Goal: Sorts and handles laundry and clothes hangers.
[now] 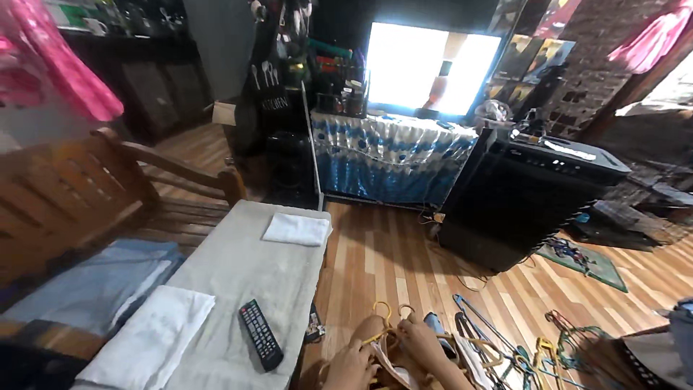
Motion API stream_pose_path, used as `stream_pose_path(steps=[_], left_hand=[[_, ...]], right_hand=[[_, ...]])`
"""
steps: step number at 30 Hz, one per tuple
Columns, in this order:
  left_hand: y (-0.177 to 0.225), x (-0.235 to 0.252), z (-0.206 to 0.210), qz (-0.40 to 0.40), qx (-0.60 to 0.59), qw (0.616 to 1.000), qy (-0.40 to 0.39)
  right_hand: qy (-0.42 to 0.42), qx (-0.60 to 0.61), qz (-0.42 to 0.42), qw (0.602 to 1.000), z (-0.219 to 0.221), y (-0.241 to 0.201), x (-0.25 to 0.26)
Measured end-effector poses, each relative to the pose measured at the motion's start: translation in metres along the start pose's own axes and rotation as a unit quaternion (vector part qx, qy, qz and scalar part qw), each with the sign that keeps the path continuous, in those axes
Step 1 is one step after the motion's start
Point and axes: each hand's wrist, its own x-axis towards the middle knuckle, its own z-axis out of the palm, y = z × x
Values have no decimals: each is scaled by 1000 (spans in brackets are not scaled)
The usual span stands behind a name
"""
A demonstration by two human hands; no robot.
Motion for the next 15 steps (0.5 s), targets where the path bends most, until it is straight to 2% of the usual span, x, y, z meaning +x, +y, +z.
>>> stream_pose_path(steps=[2, 4, 8, 10, 12, 14, 15], left_hand=[[8, 1, -6, -4, 11, 1000, -22], [17, 1, -11, -2, 16, 1000, -21], [27, 20, -3, -32, -92, 992, 79], [37, 28, -1, -43, -216, 966, 134], [53, 29, -16, -69, -417, 895, 144], [72, 24, -42, -146, -609, 768, 137], [80, 21, -55, -184, -665, 710, 143]], right_hand=[[-5, -18, -11, 1000, 2, 1, 5], [34, -20, -27, 999, -5, -4, -2], [167, -43, -89, 981, -13, -19, -22], [182, -34, -118, 976, -11, -18, -30], [178, -31, -132, 975, -13, -18, -36], [211, -27, -135, 968, -21, -13, -40], [242, -13, -132, 961, -32, -10, -44]])
